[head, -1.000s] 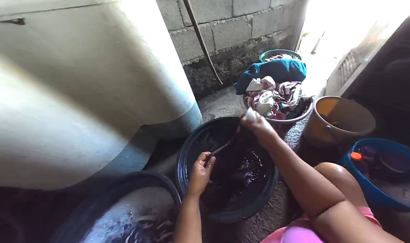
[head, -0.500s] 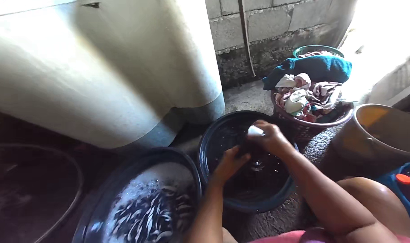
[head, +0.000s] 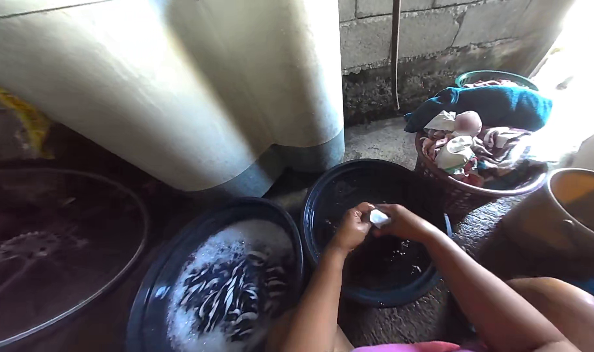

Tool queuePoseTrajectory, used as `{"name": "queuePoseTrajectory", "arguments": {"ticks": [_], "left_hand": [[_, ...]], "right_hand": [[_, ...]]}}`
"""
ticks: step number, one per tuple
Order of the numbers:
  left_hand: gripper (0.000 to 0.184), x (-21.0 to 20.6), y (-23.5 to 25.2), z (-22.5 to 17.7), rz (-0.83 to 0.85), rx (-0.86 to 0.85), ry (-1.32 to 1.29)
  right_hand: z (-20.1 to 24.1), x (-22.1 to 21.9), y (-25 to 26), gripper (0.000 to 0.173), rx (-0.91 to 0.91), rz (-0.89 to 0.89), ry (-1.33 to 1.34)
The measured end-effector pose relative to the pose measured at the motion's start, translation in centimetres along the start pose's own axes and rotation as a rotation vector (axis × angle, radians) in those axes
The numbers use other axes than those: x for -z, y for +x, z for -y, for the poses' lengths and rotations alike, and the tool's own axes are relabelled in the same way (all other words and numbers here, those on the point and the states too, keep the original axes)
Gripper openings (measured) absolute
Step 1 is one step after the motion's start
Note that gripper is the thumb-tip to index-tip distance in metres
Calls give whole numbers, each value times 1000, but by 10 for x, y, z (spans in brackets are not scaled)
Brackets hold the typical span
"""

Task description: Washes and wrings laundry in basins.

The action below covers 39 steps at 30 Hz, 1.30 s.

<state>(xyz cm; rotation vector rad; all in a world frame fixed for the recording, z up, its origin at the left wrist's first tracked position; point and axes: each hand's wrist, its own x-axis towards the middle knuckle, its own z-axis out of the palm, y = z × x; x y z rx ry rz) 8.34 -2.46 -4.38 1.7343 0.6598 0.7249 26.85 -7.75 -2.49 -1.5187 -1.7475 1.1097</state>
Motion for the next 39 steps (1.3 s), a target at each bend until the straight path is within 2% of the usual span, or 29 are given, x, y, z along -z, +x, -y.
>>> {"name": "queuePoseTrajectory", "arguments": {"ticks": [2,4,6,9,12,13,15,18,20,23,25,27,30,32,35,37,39], "left_hand": [[21,2,-1,-2,-25,-5,6],[30,9,-2,-4,-24,-13,14],[39,10,-4,-6,37,-6,13],[40,0,-12,-5,184,107,146],[41,-10,-12,6,323,288,391],[40,-10,-11,8,312,306,400],[33,-2,-10,11,165,223,263],[23,14,-6,0,-95,75,-12],[19,15,-4,-12,-200,45,-107],[17,6,0,-15,-170,1,-133],[15,-1,0,-10,-124,-33,-153],[17,0,1,-8,-117,-72,-126],[39,12,1,-7,-82,-56,-104],[34,17,-1,-5,-7,-44,-108],[33,21,-5,-4,108,134,-28],[35,26,-6,2,157,189,72],[31,29,-7,5,98,136,102]], "right_hand": [[4,-6,5,26,-9,-7,-5],[14,2,1,20,39,-61,-29],[29,11,-6,12,174,-202,-40],[53,29,-18,11,313,-486,-28],[73,55,-36,12,347,-753,25],[76,64,-42,12,350,-830,33],[72,83,-49,12,377,-933,36],[55,97,-52,16,271,-883,34],[47,83,-46,21,101,-697,-17],[28,38,-19,34,72,-232,-105],[15,5,-5,32,54,-108,-70],[12,-7,1,19,39,-134,-59],[28,2,-3,15,103,-217,-80],[39,12,-8,11,178,-345,-66],[44,32,-15,11,232,-587,28],[43,48,-20,8,203,-743,205],[44,58,-24,6,148,-890,405]]}}
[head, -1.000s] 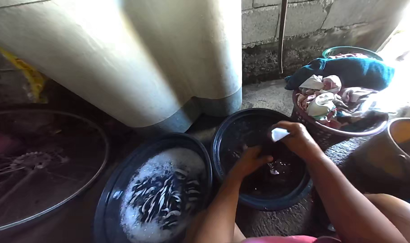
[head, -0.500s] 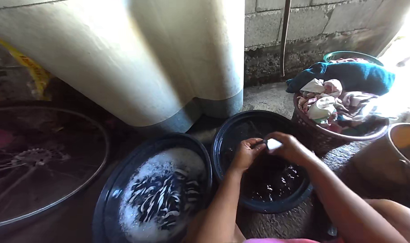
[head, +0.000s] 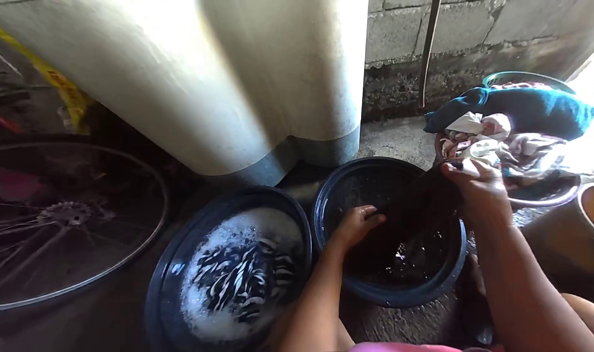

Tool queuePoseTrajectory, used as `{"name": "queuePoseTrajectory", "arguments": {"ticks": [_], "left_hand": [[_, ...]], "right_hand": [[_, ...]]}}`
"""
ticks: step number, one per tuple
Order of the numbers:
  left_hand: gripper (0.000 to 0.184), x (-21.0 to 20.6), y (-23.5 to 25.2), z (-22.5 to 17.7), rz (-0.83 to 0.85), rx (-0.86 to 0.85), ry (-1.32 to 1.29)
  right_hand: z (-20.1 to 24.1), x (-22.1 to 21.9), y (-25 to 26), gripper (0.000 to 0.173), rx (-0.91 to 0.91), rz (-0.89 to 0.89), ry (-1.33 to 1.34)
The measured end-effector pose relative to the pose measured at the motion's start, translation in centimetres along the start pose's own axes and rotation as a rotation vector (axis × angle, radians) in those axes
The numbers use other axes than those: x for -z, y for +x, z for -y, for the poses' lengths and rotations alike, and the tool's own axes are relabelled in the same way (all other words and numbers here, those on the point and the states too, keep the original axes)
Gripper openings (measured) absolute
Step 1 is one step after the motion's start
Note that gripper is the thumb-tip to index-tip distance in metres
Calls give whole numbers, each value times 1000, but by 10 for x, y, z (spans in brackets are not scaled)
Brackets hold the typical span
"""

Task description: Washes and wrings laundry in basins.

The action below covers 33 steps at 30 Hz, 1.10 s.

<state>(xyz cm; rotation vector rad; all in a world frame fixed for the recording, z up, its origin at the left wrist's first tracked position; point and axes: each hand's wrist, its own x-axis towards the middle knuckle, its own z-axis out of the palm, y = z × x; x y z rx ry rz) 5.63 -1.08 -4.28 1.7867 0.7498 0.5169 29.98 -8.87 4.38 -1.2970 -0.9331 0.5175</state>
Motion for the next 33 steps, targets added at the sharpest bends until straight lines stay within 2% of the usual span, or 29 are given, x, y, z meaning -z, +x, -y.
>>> {"name": "queuePoseTrajectory", "arguments": {"ticks": [2,4,6,8,10,12,14,17,19,22,25,28,30,33], "left_hand": [[23,3,-1,-3,-153,-114,-44],[22,4,0,-9,-264,-187,-64],[20,-2,2,-10,-265,-225,-50],[18,-14,5,-9,-193,-245,-46],[14,-23,8,-9,-135,-233,-77],[20,-20,8,-9,-143,-230,-113],[33,-13,8,-9,-124,-200,-162],[32,-8,5,-9,-21,-200,-287],[33,-5,1,-9,44,-171,-170],[41,-3,-3,-8,141,17,169],[35,3,-4,2,101,69,300],[27,8,-3,5,-152,-12,197],[25,5,0,0,-268,-112,120],[21,-11,5,-6,-282,-258,14]], "right_hand": [[-5,3,1,6,-54,-54,-19],[-14,3,-3,17,-88,95,-251],[-31,-6,-12,37,-37,344,-470],[-52,-25,-25,53,2,548,-534],[-67,-42,-37,50,-18,656,-523],[-66,-51,-42,34,-66,678,-486],[-56,-52,-41,20,-59,650,-432],[-39,-46,-35,15,54,532,-329],[-26,-39,-29,15,71,426,-253],[-10,-22,-17,9,65,233,-140],[-12,1,-3,11,142,109,-137],[-14,10,2,13,185,207,-338],[-15,-2,-7,18,126,371,-457],[-33,-28,-24,46,22,709,-476]]}}
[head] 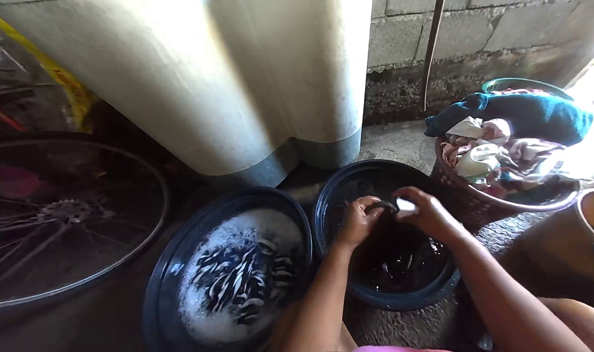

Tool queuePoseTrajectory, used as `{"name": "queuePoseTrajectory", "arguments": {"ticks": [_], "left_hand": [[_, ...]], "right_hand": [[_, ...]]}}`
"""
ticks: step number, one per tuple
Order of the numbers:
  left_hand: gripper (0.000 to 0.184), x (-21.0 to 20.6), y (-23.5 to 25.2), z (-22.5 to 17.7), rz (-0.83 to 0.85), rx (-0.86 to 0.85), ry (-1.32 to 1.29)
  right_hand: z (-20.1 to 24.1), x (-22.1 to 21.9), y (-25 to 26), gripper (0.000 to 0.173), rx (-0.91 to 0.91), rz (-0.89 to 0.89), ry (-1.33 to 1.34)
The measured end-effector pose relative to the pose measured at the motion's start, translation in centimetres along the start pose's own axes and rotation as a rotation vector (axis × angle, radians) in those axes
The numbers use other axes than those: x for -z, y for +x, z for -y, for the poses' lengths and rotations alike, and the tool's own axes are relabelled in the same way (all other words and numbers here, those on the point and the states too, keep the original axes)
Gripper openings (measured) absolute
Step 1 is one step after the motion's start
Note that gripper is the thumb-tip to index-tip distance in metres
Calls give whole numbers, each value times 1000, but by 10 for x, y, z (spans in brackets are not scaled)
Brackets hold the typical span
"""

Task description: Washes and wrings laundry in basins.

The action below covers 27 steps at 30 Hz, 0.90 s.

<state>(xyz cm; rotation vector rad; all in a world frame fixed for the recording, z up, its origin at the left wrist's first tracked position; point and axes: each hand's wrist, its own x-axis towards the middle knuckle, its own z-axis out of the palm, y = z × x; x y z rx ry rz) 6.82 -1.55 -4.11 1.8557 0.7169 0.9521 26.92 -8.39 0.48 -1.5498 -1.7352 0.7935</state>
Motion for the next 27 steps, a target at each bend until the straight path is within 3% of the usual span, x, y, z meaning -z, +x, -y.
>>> {"name": "queuePoseTrajectory", "arguments": {"ticks": [1,3,6,10,13,16,19,22,24,27], "left_hand": [[20,-5,-1,-1,25,-28,-30],[20,-9,-1,-4,49,-47,-56],[31,-2,0,-3,104,22,-116],[30,2,0,-3,188,2,-159],[35,4,-3,0,258,81,-139],[35,7,-4,10,319,154,46],[36,17,-3,9,343,237,244],[32,23,-2,5,148,206,226],[25,17,-1,5,19,120,154],[20,0,-1,0,24,28,99]], "right_hand": [[-4,-13,2,46,0,53,14],[-8,-28,6,26,-6,53,26],[0,-19,5,15,-21,-16,62],[14,3,-1,11,37,-254,162],[17,21,-5,7,88,-477,400],[14,38,-7,12,140,-671,677],[3,52,-9,14,125,-757,735],[-10,50,-11,15,-50,-633,507],[-14,37,-10,25,-150,-384,212],[-21,-5,-1,46,-69,-5,45]]}}
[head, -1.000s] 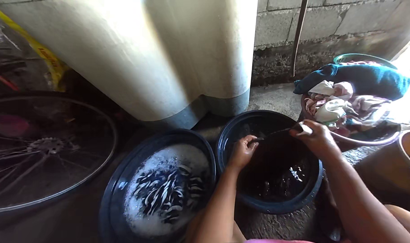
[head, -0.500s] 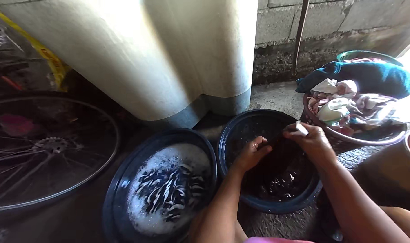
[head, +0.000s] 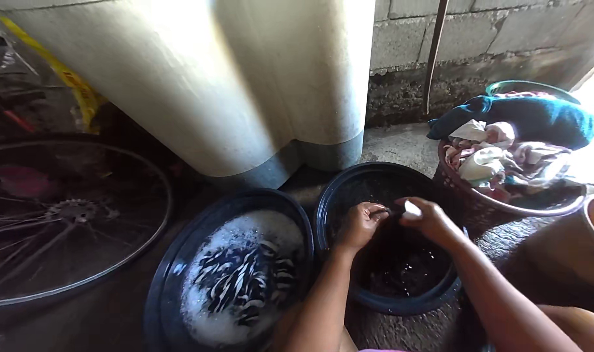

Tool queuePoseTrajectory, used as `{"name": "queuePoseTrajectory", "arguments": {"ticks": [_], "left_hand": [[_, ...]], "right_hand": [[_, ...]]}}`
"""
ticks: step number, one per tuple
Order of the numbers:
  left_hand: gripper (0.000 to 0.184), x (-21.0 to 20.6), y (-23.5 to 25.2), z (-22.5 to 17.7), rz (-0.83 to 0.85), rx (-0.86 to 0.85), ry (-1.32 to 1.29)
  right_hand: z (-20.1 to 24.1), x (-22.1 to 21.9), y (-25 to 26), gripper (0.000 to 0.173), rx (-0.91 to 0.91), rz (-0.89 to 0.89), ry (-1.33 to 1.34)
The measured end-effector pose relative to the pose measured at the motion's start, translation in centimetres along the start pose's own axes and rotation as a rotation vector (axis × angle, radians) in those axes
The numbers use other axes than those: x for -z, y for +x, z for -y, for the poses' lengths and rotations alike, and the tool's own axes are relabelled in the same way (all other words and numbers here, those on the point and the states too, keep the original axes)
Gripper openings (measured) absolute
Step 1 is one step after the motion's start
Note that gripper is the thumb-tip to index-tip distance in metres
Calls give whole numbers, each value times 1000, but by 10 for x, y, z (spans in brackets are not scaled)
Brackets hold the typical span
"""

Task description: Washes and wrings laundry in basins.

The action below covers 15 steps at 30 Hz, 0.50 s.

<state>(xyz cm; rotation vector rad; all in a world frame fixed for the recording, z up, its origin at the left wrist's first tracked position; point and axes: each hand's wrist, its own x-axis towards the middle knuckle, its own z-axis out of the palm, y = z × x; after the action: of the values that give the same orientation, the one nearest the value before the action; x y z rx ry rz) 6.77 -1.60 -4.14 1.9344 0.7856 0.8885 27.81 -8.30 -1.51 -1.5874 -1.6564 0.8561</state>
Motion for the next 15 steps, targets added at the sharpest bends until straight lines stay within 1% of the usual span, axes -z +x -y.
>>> {"name": "queuePoseTrajectory", "arguments": {"ticks": [1,2,3,4,6,7,9,11,13,15], "left_hand": [[18,-5,0,-2,25,-16,-23],[17,-8,0,-3,34,-38,-49],[17,-10,0,-2,30,-54,-77],[19,-10,1,-1,24,-62,-117],[32,-6,2,4,68,-50,-174],[36,-3,3,6,110,-41,-194],[32,0,1,5,188,-14,-237],[27,1,-1,6,189,-3,-251],[28,5,-2,12,169,-2,-164],[32,13,-4,16,214,66,-5]], "right_hand": [[-2,-14,2,49,23,68,7],[-2,-25,3,41,24,85,21],[0,-31,4,27,9,67,37],[5,-31,4,19,-9,44,57],[14,-23,1,13,-3,-20,121],[19,-17,-1,11,20,-67,166],[28,-4,-5,10,92,-186,269],[35,8,-9,11,161,-332,398],[40,21,-12,11,164,-500,582],[41,35,-13,12,135,-670,773]]}}
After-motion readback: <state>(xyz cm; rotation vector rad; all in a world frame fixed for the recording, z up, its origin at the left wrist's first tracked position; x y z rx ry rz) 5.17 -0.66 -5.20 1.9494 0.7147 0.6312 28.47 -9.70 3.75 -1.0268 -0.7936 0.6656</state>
